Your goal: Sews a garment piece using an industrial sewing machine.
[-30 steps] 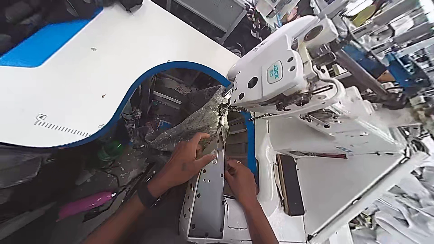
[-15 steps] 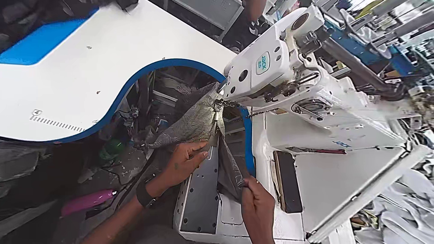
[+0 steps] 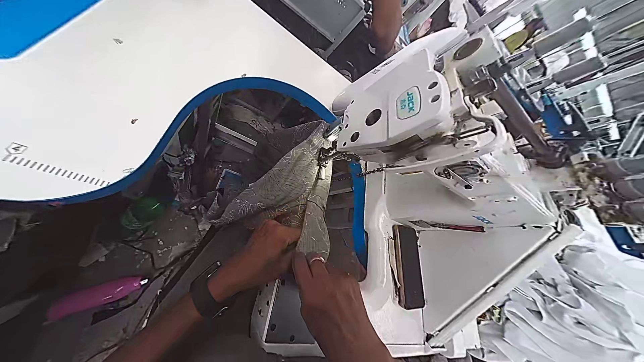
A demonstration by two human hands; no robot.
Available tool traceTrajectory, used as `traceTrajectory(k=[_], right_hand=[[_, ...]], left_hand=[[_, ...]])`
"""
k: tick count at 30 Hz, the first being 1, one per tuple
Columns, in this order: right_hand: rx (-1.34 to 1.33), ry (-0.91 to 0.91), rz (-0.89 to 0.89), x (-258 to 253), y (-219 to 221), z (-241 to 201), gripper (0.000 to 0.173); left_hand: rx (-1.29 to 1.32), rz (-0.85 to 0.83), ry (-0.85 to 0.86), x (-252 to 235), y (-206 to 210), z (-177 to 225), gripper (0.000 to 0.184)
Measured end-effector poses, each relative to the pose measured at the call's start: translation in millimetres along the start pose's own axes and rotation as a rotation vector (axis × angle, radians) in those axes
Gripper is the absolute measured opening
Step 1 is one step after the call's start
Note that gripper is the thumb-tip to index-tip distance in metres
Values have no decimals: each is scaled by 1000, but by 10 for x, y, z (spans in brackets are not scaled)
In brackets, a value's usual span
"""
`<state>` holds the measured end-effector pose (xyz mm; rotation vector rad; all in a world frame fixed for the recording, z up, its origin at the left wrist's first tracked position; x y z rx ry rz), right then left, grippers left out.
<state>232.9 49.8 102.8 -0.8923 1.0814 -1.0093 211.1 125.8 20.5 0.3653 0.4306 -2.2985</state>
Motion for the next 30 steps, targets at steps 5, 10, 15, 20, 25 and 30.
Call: traceTrajectory(k=[5, 10, 15, 20, 25, 30], right_hand=[[-46, -5, -60, -243, 228, 173, 8], [63, 76, -11, -301, 218, 368, 10], [148, 152, 129, -154, 313, 481, 17], [114, 197, 322, -296, 454, 609, 14], [59, 407, 216, 62, 533, 779, 12], [-159, 830, -1107, 821, 1237, 1138, 33]], left_hand=[[361, -60, -76, -214, 8, -293, 18], [393, 31, -162, -254, 66, -310, 23], [297, 119, -245, -140, 68, -261, 29], [369, 242, -214, -425, 67, -380, 24], [-69, 250, -199, -120, -137, -70, 28], [-276, 187, -175, 105, -353, -20, 29]])
Point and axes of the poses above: each hand's wrist, its own x-axis away from the middle knuckle, its own y-axis out of the palm, z = x × y, the point moved 8 cm from there along -x, towards the middle knuckle, and after that the axes turned 6 degrees about z, right-handed, at the moved point
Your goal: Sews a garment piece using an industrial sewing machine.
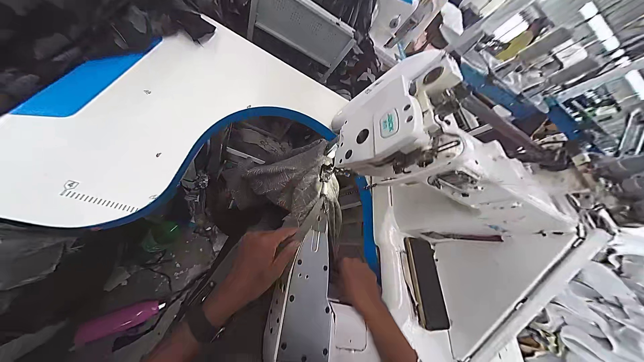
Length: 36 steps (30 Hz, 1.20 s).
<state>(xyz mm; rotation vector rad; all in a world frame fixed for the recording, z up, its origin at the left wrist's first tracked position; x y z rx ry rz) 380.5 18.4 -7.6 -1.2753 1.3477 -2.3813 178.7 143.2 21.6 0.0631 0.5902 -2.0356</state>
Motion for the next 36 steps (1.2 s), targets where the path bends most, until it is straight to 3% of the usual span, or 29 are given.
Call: traceTrajectory(k=[1, 4, 5, 7, 9, 15, 17, 20, 22, 26, 33, 36], right_hand=[[-109, -57, 12, -77, 0, 155, 33], [-481, -536, 517, 412, -430, 436, 17], [-480, -692, 638, 749, -518, 318, 18], [-367, -851, 713, 1286, -461, -199, 15], [-198, -862, 770, 1386, -344, -515, 18], [-47, -667, 848, 1193, -530, -712, 16], [-19, -597, 820, 1130, -588, -748, 24], [29, -557, 849, 1091, -658, -774, 22], [43, -546, 986, 1047, -638, -784, 25], [13, -468, 1325, 936, -532, -752, 31], [-13, -425, 978, 1169, -641, -732, 22], [40, -447, 924, 1212, -649, -801, 18]], left_hand=[[-6, -4, 14, 18, -2, 78, 30], [-9, 41, 96, 315, 149, 362, 30], [-23, 82, 128, 416, 206, 389, 31], [-14, 103, 150, 470, 258, 362, 32], [37, 108, 144, 421, 295, 330, 30], [149, 247, 73, 51, 355, 152, 32], [123, 203, 80, -66, 355, 163, 31], [53, 9, 101, -96, 336, 252, 29], [55, -79, 90, -71, 306, 261, 32], [99, -63, 68, -135, 310, 195, 37], [94, -188, -26, -317, 374, 128, 39], [98, -266, -66, -375, 393, 149, 41]])
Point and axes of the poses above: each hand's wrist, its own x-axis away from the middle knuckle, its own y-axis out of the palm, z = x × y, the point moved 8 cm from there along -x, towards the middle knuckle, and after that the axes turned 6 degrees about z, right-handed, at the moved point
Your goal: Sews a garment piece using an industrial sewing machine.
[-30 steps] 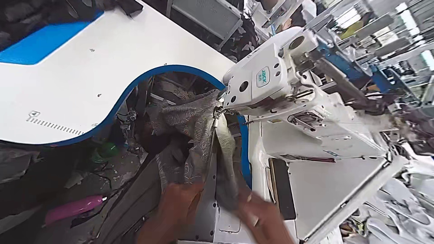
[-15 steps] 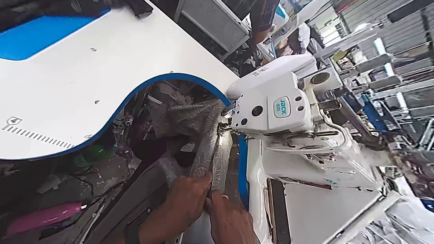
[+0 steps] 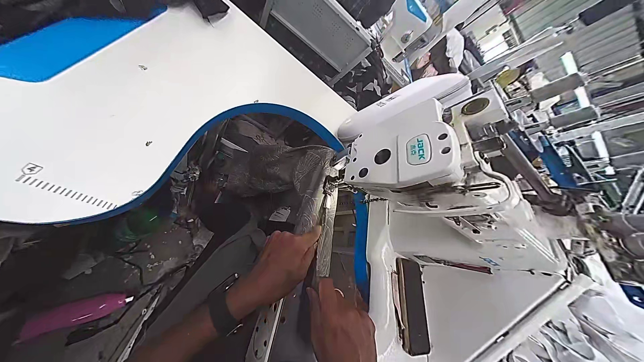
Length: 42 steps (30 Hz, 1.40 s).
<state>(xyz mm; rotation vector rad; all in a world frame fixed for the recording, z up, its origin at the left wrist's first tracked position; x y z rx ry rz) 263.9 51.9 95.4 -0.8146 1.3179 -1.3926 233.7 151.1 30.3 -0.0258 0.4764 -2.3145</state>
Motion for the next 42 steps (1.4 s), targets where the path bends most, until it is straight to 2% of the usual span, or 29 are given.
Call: traceTrajectory(k=[3, 8, 16, 19, 22, 26, 31, 38, 42], right_hand=[[-44, -31, 30, -18, -74, 5, 17], [-54, -114, 236, -1, -139, -74, 19], [-82, -192, 516, 126, -177, -15, 19], [-134, -186, 635, 109, -114, 85, 16], [-250, -142, 649, 14, 7, 185, 7], [-338, -150, 738, -101, 119, 245, 10], [-340, -126, 743, -229, 215, 286, 19], [-278, 7, 611, -498, 337, 325, 21], [-352, -1, 554, -522, 406, 319, 23]], left_hand=[[74, -68, -12, 80, 24, -24, 40], [64, 5, 68, 126, 27, -14, 26], [75, 52, 59, 50, 54, 4, 29], [93, 154, 108, 117, 64, 9, 26], [122, 315, 178, 191, 47, 9, 22], [33, 537, 301, 182, 40, 45, 18], [-77, 601, 388, -28, -6, 56, 18], [-192, 614, 342, -351, -7, 27, 11], [7, 651, 329, -340, -94, -82, 9]])
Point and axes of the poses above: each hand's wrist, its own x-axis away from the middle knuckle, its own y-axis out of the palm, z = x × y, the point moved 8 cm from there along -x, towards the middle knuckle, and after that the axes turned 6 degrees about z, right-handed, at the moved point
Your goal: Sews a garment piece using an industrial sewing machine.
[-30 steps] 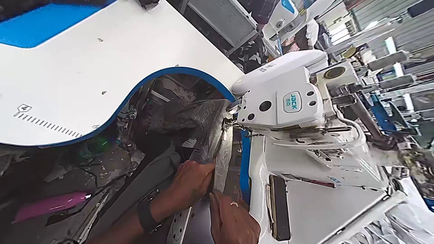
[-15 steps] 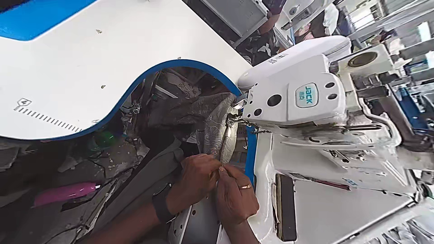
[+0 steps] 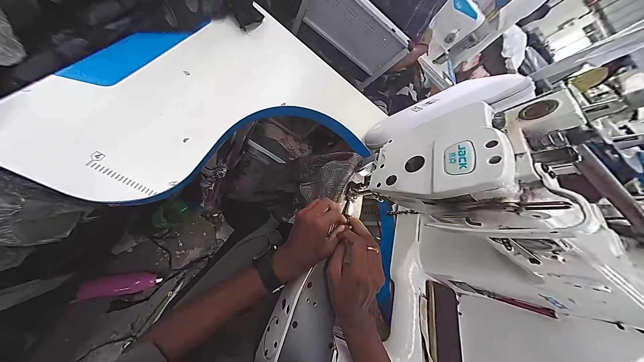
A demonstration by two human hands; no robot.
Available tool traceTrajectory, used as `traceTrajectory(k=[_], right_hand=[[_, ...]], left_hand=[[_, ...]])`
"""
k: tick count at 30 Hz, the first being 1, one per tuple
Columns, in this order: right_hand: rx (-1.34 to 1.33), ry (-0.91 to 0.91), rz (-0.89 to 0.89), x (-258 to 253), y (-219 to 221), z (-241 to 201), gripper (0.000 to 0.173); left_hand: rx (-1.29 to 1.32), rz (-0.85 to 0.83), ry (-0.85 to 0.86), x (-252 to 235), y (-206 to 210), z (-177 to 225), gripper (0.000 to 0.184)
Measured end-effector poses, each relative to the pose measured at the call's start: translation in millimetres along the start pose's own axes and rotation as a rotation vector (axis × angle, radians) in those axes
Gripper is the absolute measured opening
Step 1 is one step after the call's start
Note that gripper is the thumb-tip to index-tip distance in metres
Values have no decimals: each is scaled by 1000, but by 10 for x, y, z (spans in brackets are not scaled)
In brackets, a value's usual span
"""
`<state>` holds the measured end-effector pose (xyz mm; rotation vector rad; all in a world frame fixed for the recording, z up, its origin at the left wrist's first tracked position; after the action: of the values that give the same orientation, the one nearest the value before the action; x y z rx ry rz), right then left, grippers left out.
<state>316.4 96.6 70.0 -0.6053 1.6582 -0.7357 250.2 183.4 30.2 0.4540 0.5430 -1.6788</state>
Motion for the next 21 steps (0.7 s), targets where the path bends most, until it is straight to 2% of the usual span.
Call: traceTrajectory(k=[1, 3, 4, 6, 7, 9, 11, 12, 14, 16, 18, 19, 20, 21], right_hand=[[-9, 2, -20, 19, 14, -7, 25], [25, 1, -35, 29, 29, -15, 25], [46, -2, -25, 32, 33, -39, 24], [79, -23, -1, 37, 19, -86, 23], [91, -29, 13, 27, 10, -90, 23], [95, -26, 40, -23, 5, -80, 23], [69, 3, 30, 16, -13, -53, 22], [54, 13, 22, 41, -12, -48, 22], [52, 24, 33, -3, 17, -36, 22], [58, 14, 57, -29, 17, -32, 22], [-27, 37, 32, 11, -19, 10, 21], [-135, 98, -11, 79, -107, 68, 22], [-291, 212, -43, 151, -235, 128, 32], [-451, 330, -28, 134, -315, 135, 45]], left_hand=[[57, 23, -67, -62, -71, -70, 11], [150, 38, -354, -288, -182, -347, 21], [254, -34, -548, -381, -119, -585, 29], [506, -239, -917, -411, 320, -1027, 49], [562, -342, -1009, -448, 589, -1150, 56], [553, -386, -903, -852, 916, -1180, 49], [476, -303, -769, -1260, 1086, -1207, 26], [419, -302, -776, -1311, 1161, -1290, 22], [321, -307, -838, -1212, 1243, -1452, 26], [293, -287, -988, -815, 1211, -1496, 34], [316, -85, -1030, -476, 1013, -1605, 27], [407, 41, -1021, -391, 816, -1585, 21], [511, 132, -960, -428, 515, -1406, 17], [593, 173, -808, -660, 129, -1030, 14]])
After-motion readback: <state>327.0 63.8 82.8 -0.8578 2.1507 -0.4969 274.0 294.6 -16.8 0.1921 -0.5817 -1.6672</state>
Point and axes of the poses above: each hand's wrist, its own x-axis away from the middle knuckle, its own y-axis out of the palm, z = x × y, the point moved 8 cm from there along -x, towards the middle knuckle, and after that the axes turned 6 degrees about z, right-handed, at the moved point
